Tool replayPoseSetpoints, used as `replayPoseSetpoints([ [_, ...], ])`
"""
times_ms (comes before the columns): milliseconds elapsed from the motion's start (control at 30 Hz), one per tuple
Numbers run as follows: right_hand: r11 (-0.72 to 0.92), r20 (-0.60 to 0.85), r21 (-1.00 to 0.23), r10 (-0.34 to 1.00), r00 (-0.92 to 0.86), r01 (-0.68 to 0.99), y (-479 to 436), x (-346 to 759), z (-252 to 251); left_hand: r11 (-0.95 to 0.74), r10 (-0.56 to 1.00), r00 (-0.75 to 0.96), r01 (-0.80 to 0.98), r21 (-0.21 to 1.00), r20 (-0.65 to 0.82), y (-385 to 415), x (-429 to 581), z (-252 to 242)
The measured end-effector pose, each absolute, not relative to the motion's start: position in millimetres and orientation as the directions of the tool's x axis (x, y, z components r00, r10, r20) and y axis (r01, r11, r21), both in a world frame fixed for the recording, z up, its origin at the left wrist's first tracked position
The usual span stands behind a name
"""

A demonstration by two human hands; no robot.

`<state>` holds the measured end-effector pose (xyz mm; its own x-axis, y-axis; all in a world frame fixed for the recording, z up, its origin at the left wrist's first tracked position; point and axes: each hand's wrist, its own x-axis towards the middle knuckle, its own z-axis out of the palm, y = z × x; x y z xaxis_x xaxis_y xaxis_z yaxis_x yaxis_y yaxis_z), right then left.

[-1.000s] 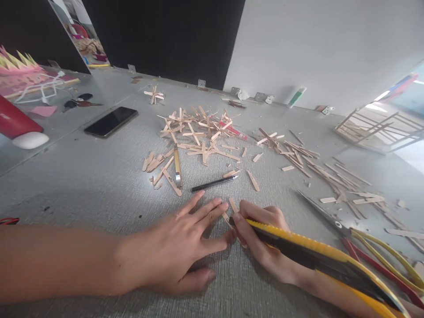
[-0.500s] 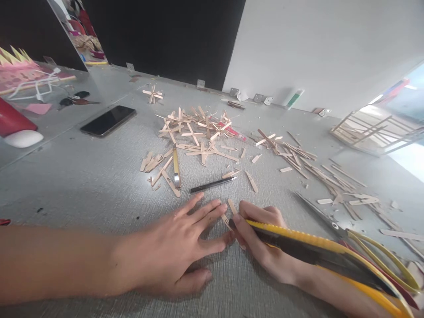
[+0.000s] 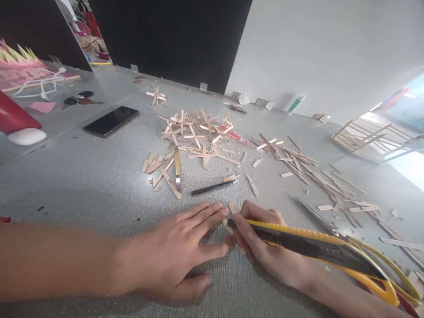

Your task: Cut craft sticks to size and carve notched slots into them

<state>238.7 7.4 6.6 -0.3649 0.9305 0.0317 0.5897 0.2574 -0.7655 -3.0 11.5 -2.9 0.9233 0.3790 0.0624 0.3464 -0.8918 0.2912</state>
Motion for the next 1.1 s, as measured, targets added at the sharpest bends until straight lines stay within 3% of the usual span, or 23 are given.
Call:
replayPoseSetpoints([
  [467, 0.229, 0.001, -0.761, 0.936, -0.351, 0.607, 7.7, 240.9, 1.3, -0.897, 0.382, 0.92, 0.345, 0.275, 0.091, 11.1, -2.1, -3.0],
  [633, 0.326, 0.113, -0.727, 0.925, -0.363, 0.604, 4.9, 238.1, -2.6, -0.912, 0.351, 0.933, 0.321, 0.256, 0.082, 14.3, -0.5, -0.1],
  [767, 0.389, 0.121, -0.672, 0.897, -0.424, 0.63, 5.4, 236.3, 1.9, -0.917, 0.351, 0.933, 0.327, 0.227, 0.075, 13.1, 0.0, -1.4],
  [1100, 0.342, 0.075, -0.773, 0.885, -0.459, 0.534, 2.7, 236.6, 0.2, -0.891, 0.41, 0.911, 0.391, 0.229, 0.038, 12.7, 4.1, -1.3],
])
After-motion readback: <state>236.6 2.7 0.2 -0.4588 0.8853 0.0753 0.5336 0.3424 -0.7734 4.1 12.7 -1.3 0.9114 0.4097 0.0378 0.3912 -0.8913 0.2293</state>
